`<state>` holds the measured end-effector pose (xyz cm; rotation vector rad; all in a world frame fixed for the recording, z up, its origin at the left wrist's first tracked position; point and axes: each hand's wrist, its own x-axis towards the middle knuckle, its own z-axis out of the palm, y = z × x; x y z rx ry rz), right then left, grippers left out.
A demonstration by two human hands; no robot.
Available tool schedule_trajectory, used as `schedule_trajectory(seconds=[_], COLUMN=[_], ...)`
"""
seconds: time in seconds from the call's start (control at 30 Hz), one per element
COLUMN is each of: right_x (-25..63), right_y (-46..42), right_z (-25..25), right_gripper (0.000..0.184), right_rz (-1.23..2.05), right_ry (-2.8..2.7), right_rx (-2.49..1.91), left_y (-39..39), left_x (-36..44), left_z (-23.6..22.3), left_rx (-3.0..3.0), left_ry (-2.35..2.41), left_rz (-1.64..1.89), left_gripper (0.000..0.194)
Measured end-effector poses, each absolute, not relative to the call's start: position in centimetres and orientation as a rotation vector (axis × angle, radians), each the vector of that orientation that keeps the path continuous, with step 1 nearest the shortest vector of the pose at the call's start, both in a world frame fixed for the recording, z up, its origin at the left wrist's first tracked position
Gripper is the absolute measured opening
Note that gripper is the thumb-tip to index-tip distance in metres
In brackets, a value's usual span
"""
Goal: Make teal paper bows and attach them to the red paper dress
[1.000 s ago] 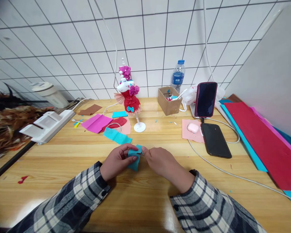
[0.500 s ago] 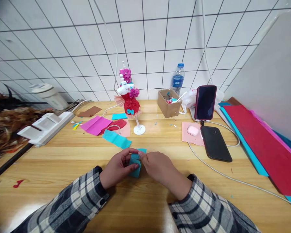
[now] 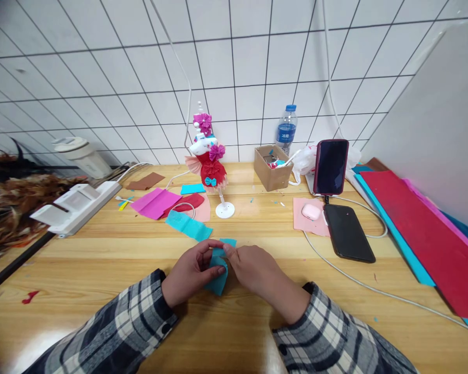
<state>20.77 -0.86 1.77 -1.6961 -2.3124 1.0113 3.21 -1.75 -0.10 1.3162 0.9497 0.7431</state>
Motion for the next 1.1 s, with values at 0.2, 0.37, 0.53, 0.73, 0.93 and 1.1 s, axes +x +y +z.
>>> schedule_trajectory(seconds=[0.2,0.37,0.53,0.73,0.93,1.1], right_x=[20.7,20.6,21.1,23.0,20.7,19.6], right_y=[-0.9,-0.8,-0.5,0.7,1.4,2.2], right_z=[1.8,1.6,1.6,1.8,0.5,0.1], right_gripper=[0.072,0.072,0.070,0.067,0.036,0.028], right_rz=[0.976,0.949,0.958,0.914,0.627,0.475], right_ry=[-2.349,-2.383,-2.356,-2.124,-2.318,-2.196], right_rx=[-1.725,-1.738,-1.717,-1.606,-1.514,-1.673], left_y=[-1.9,-2.0,-1.8,1.1,3.7,2.8], left_x=[3.2,3.4,3.3,-1.2,-6.0,-5.9], left_z=[-0.5,-0.5,-0.7,0.6,2.3,0.8], left_rx=[1.345,1.385,1.429,1.554,1.723,2.163], left_ry=[0.947,0.956,0.987,1.185,1.308,1.451], left_rz=[0.742,0.732,0.715,0.500,0.483,0.562], left_gripper=[0.040,0.040,0.047,0.076,0.056,0.042])
